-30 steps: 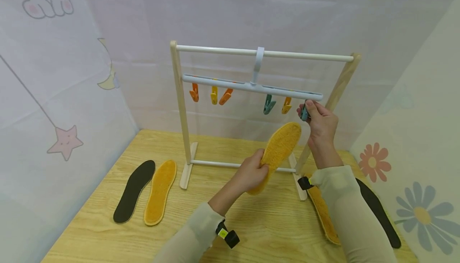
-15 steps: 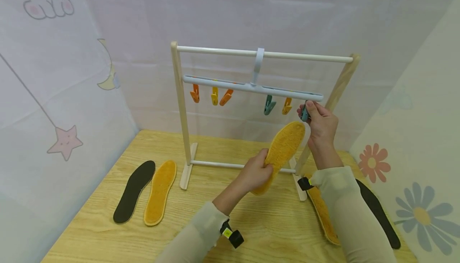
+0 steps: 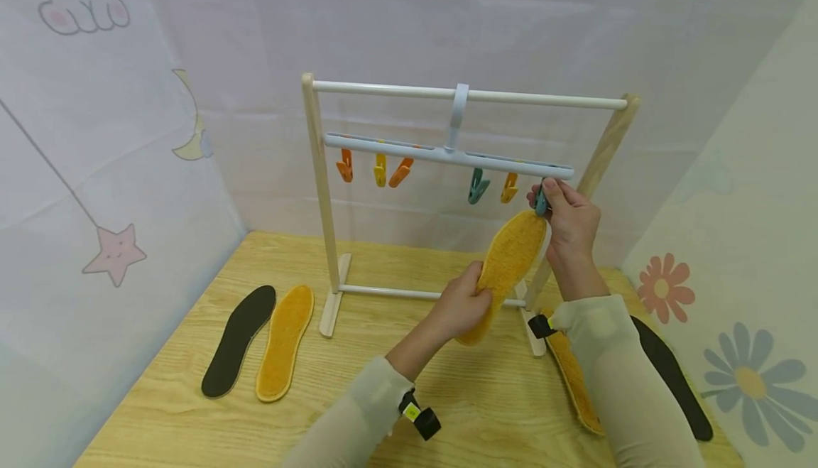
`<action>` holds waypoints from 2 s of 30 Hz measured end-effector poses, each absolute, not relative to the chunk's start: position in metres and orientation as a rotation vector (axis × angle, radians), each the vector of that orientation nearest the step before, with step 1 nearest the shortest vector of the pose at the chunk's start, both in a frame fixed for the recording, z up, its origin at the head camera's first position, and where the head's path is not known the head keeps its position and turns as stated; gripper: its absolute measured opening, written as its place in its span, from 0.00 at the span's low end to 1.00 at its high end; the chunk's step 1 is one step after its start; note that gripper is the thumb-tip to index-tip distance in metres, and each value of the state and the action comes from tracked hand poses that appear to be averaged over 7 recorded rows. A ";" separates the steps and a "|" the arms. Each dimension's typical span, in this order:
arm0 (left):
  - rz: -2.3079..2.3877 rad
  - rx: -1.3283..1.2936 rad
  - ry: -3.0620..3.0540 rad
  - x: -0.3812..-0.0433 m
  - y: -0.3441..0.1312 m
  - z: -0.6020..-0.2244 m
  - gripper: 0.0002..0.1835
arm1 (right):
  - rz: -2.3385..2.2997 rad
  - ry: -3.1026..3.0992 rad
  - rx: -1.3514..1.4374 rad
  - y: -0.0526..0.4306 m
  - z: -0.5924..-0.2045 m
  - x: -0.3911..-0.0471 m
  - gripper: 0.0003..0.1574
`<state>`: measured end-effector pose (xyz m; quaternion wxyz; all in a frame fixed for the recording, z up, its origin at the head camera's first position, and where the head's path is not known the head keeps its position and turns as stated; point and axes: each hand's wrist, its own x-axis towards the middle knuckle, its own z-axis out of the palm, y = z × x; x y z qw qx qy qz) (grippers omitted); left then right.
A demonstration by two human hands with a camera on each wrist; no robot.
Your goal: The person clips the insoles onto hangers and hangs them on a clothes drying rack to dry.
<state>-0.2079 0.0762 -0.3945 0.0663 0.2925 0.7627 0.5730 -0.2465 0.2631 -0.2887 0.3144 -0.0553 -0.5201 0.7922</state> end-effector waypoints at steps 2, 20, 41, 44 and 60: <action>1.730 0.877 2.306 -0.208 0.078 -0.394 0.20 | 2.088 -1.367 -0.146 0.263 -0.288 -0.247 0.24; 1.805 0.801 2.250 -0.207 0.096 -0.392 0.19 | 2.135 -1.348 -0.183 0.261 -0.288 -0.245 0.26; 1.659 0.815 2.270 -0.211 0.105 -0.404 0.24 | 2.111 -1.387 -0.156 0.264 -0.290 -0.240 0.24; 1.601 0.873 2.282 -0.214 0.101 -0.408 0.27 | 2.068 -1.421 -0.163 0.266 -0.289 -0.238 0.25; 1.278 1.089 2.444 -0.199 0.060 -0.404 0.24 | 1.951 -1.456 -0.126 0.273 -0.282 -0.225 0.20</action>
